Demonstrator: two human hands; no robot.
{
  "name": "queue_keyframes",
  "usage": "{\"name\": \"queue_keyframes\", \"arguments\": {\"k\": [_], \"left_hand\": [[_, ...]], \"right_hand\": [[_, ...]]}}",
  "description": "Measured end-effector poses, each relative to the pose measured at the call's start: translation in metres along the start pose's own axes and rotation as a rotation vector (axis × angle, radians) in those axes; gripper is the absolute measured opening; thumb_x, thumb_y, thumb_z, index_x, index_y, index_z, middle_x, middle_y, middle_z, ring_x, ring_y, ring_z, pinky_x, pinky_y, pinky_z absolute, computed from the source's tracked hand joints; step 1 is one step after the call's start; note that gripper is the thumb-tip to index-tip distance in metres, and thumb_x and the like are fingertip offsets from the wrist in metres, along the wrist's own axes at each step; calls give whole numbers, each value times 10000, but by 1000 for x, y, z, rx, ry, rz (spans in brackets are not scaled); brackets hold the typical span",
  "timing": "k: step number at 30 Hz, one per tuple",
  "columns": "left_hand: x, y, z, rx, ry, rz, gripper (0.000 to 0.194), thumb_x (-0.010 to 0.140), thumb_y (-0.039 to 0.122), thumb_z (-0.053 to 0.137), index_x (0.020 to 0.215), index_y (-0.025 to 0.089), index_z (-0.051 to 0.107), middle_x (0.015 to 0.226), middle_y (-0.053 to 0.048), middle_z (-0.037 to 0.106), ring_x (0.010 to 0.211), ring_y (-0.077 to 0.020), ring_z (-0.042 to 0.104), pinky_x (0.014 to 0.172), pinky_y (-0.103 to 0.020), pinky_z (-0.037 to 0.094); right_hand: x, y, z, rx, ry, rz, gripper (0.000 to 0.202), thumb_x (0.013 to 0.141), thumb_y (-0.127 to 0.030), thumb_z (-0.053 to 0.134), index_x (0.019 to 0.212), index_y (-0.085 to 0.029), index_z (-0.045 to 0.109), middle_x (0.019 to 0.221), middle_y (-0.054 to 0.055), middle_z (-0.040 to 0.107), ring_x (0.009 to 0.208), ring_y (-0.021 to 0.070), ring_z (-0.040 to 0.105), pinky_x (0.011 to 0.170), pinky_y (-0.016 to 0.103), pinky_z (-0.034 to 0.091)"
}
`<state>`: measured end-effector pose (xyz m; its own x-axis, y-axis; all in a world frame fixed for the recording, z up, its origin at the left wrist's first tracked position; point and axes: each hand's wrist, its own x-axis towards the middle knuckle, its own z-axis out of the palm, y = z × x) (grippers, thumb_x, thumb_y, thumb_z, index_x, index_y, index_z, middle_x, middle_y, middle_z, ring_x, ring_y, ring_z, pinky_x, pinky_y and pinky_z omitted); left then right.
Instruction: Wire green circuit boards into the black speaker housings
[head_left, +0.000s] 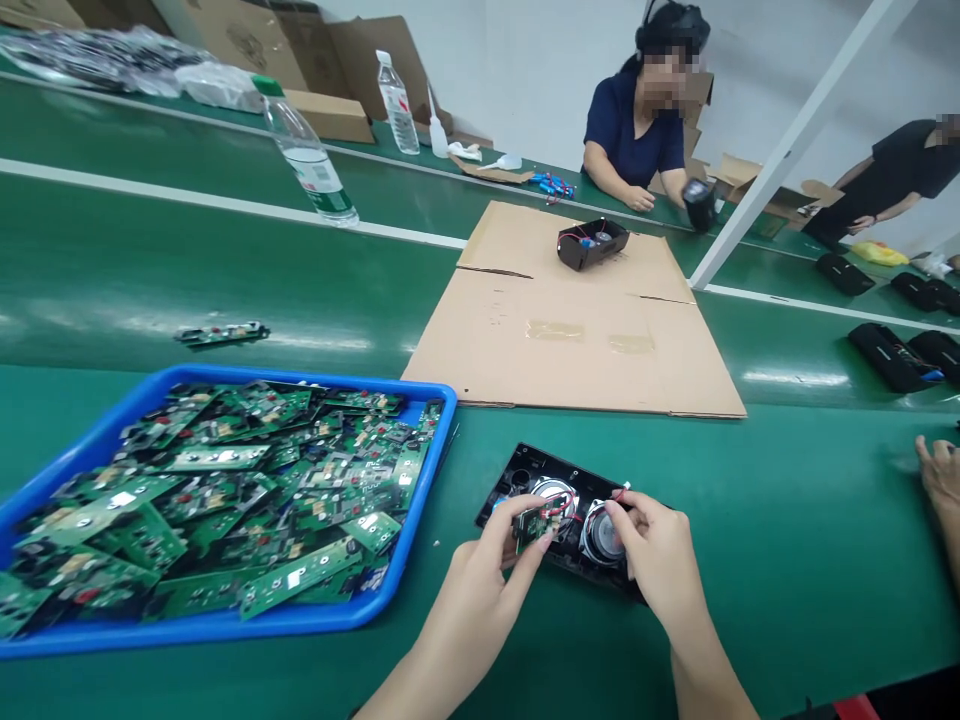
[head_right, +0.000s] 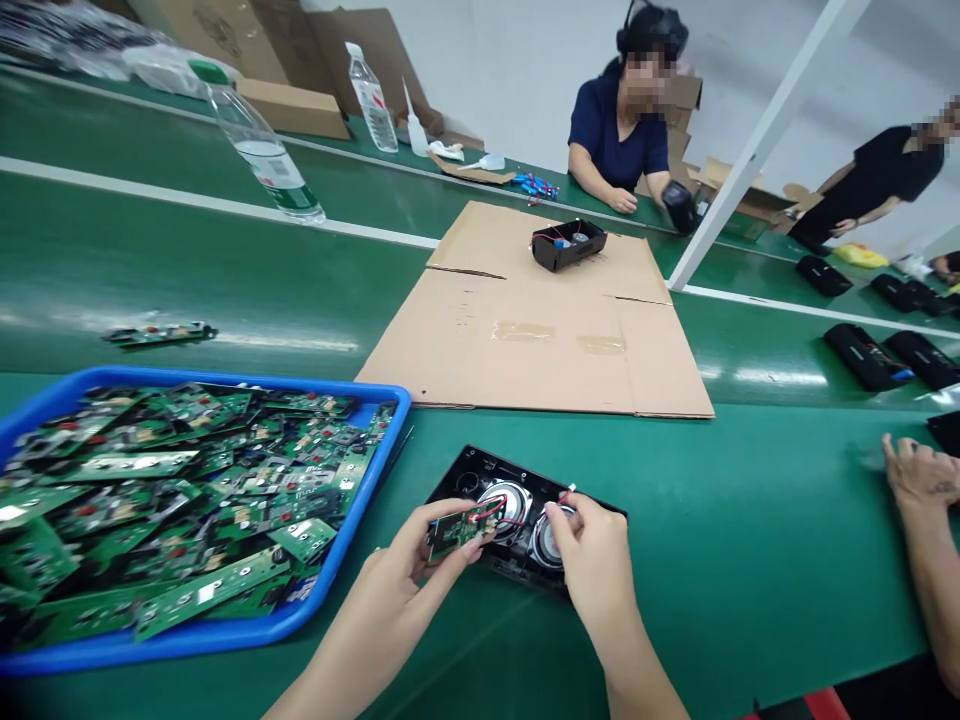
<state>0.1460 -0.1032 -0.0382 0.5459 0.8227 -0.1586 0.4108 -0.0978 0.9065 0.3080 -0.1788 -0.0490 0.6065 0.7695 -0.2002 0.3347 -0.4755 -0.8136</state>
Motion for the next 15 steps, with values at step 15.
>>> {"name": "queue_keyframes", "arguments": {"k": [15], "left_hand": [[5, -7, 20, -24, 84, 9, 234, 823, 347, 445, 1009, 216, 497, 883, -64, 723, 760, -224, 687, 626, -320, 540]], "right_hand": [[-15, 4, 18, -77, 196, -621, 130, 853, -172, 501, 817, -161, 625, 692, 27, 635, 562, 116, 581, 530, 218, 495]]}}
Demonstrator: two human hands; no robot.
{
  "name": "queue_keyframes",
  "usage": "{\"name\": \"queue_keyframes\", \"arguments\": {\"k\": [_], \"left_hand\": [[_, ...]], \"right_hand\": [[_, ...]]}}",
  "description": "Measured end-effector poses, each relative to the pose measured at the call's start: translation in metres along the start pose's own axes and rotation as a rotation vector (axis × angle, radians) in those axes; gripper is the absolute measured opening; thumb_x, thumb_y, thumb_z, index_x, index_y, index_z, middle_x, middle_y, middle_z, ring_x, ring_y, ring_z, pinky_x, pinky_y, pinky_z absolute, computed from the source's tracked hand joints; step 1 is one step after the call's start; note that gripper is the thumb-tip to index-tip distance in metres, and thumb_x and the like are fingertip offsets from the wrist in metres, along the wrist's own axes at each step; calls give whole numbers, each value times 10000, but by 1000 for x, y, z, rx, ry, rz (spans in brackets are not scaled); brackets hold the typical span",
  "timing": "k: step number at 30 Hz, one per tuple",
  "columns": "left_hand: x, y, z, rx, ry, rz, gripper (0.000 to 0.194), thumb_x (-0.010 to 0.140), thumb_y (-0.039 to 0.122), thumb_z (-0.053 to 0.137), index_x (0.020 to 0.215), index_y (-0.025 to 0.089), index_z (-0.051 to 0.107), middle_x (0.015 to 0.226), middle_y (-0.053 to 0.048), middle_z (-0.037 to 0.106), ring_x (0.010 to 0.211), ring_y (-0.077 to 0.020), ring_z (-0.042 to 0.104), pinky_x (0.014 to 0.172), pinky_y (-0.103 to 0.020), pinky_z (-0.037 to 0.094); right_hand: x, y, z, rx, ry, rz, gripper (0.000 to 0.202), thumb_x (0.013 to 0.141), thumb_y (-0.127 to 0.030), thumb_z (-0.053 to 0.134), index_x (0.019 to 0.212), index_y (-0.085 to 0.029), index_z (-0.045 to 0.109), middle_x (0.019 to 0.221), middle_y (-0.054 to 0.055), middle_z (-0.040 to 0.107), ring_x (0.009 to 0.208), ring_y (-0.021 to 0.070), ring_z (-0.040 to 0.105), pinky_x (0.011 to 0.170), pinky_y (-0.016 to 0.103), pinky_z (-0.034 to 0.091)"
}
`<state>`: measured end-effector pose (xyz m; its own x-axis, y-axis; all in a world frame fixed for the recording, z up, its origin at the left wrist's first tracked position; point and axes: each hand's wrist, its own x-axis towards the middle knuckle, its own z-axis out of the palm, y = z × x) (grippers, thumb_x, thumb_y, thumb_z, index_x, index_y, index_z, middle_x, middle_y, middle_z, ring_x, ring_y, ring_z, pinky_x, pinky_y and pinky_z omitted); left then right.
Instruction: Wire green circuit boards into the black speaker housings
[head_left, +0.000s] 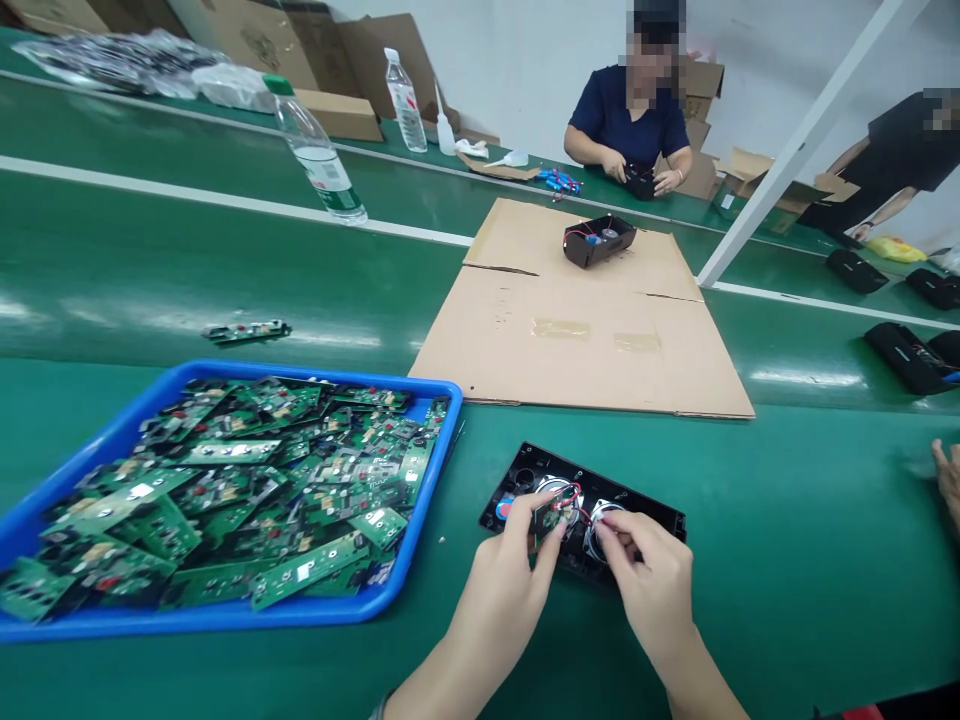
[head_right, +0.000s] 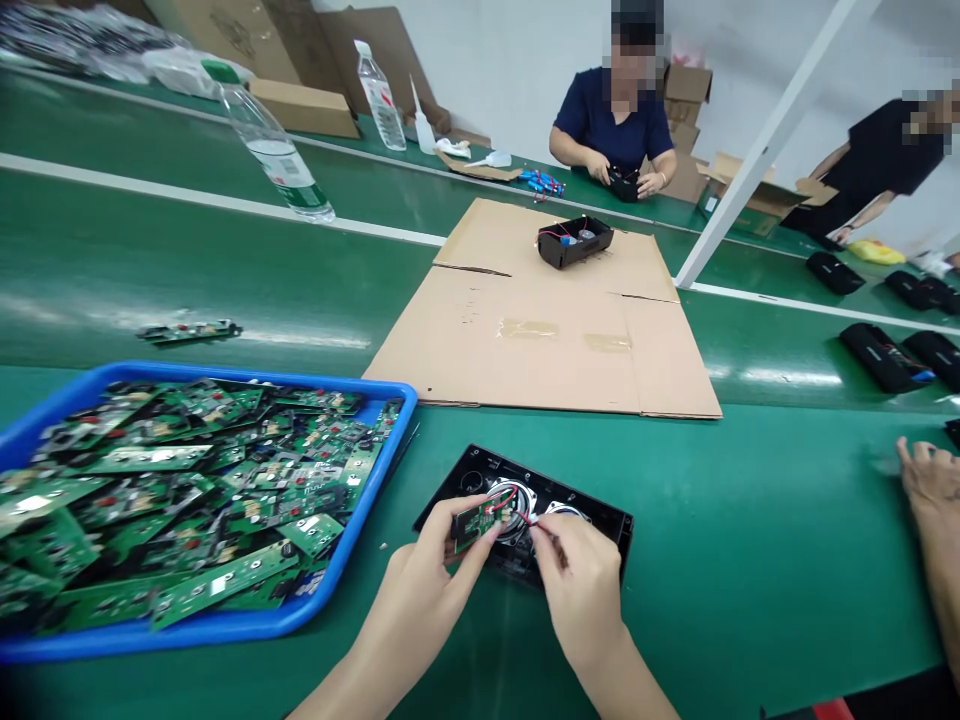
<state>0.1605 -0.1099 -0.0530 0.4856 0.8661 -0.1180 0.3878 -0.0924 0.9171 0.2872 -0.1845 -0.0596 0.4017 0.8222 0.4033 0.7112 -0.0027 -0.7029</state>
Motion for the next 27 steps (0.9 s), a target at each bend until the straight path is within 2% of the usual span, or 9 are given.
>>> {"name": "queue_keyframes", "arguments": {"k": [3, 13, 16, 20, 24, 27], "left_hand": [[-1, -2, 2, 13, 1, 54, 200, 834, 314, 435, 1001, 220, 495, 838, -49, 724, 725, -216, 689, 592, -300, 535], [1, -8, 0, 55, -65, 196, 207, 855, 225, 416, 1048, 233, 489, 853, -17, 724, 697, -181, 687, 573, -241, 511], [1, -4, -3, 94, -96, 223, 218, 861, 212, 390, 1055, 235, 488, 791, -4, 714, 617, -183, 671, 524, -248, 482], [4, 2, -7, 103, -143, 214, 202, 862, 189, 371, 1023, 226, 487, 815, -16, 702, 676, -184, 662, 582, -255, 478], [8, 7, -14, 99, -226, 230, 200, 863, 177, 352, 992, 233, 493, 799, -10, 688, 670, -180, 648, 597, -261, 474], [10, 8, -19, 119, -296, 251, 222, 861, 179, 348, 990, 233, 522, 847, -22, 682, 716, -184, 644, 617, -266, 481]], "right_hand": [[0, 1, 5, -111, -112, -161, 197, 887, -137, 430, 868, -140, 625, 729, 53, 629, 642, 141, 588, 578, 250, 498], [4, 3, 4, -234, -240, -147, 311, 930, -191, 345, 795, -152, 622, 714, 49, 579, 629, 131, 549, 552, 229, 464], [7, 2, 3, -298, -260, -206, 328, 932, -177, 330, 789, -151, 624, 704, 48, 574, 622, 134, 544, 537, 233, 449], [7, 0, 4, -410, -280, -287, 325, 924, -146, 338, 775, -133, 626, 668, 53, 574, 580, 146, 538, 506, 255, 426], [3, -1, 7, -349, -232, -202, 333, 937, -223, 349, 735, -156, 605, 647, 48, 590, 565, 145, 563, 506, 251, 440], [1, 1, 6, -223, -206, -47, 316, 937, -361, 349, 887, -162, 590, 639, 33, 608, 539, 145, 578, 485, 251, 461]]}}
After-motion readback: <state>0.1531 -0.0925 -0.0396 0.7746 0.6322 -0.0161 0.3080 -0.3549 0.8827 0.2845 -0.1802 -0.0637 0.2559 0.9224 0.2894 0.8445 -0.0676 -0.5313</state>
